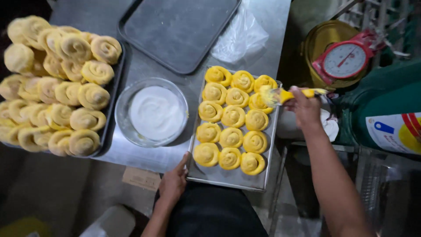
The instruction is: Applying butter or glaze to dough rolls and coating them in sugar or flour at a bakery station.
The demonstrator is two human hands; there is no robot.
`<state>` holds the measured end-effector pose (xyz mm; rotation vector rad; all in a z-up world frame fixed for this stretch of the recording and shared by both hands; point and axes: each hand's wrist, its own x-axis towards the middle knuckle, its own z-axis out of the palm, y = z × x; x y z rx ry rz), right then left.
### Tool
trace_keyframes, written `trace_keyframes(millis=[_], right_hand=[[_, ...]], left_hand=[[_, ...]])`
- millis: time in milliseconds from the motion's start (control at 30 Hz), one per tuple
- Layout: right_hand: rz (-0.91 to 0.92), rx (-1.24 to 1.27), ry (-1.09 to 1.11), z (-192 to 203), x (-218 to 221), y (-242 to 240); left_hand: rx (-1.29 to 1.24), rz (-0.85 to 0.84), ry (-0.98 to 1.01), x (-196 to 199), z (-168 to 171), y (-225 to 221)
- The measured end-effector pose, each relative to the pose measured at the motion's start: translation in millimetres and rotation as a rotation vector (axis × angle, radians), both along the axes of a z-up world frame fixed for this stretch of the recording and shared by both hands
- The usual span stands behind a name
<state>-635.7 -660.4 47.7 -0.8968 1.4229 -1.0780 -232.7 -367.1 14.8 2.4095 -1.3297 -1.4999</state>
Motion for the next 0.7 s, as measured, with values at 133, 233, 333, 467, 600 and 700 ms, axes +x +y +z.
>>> trace_keyframes(millis=[133, 233, 333, 467, 600, 700], right_hand=[[0.253, -0.159, 0.406, -4.7, 8.7, -16.1], [0.334, -0.650, 1.004, 42.9, 28.7, -6.7], [0.534, -0.522, 0.627, 20.6, 26.3, -2.2], [0.645, -0.356, 0.705, 37.8, 25.8, -3.2], [0.715, -0.482, 1.119, 57.2, 32.6, -22.6], [0.667, -0.617, 1.103, 46.5, 51.2, -9.2]], left_hand=[[0.014, 0.024, -0.116, -10.9, 13.7, -2.9], [-0.116, 0.074, -0.131, -14.5, -4.1, 9.5], [-0.026, 0.060, -0.184, -18.6, 8.6, 4.2], [-0.061, 0.064, -0.284, -26.6, 3.6, 15.8], [-0.061, 0.116, -0.306, -28.9, -1.1, 17.0], [-0.068, 0.106, -0.299, -29.5, -6.3, 21.6]])
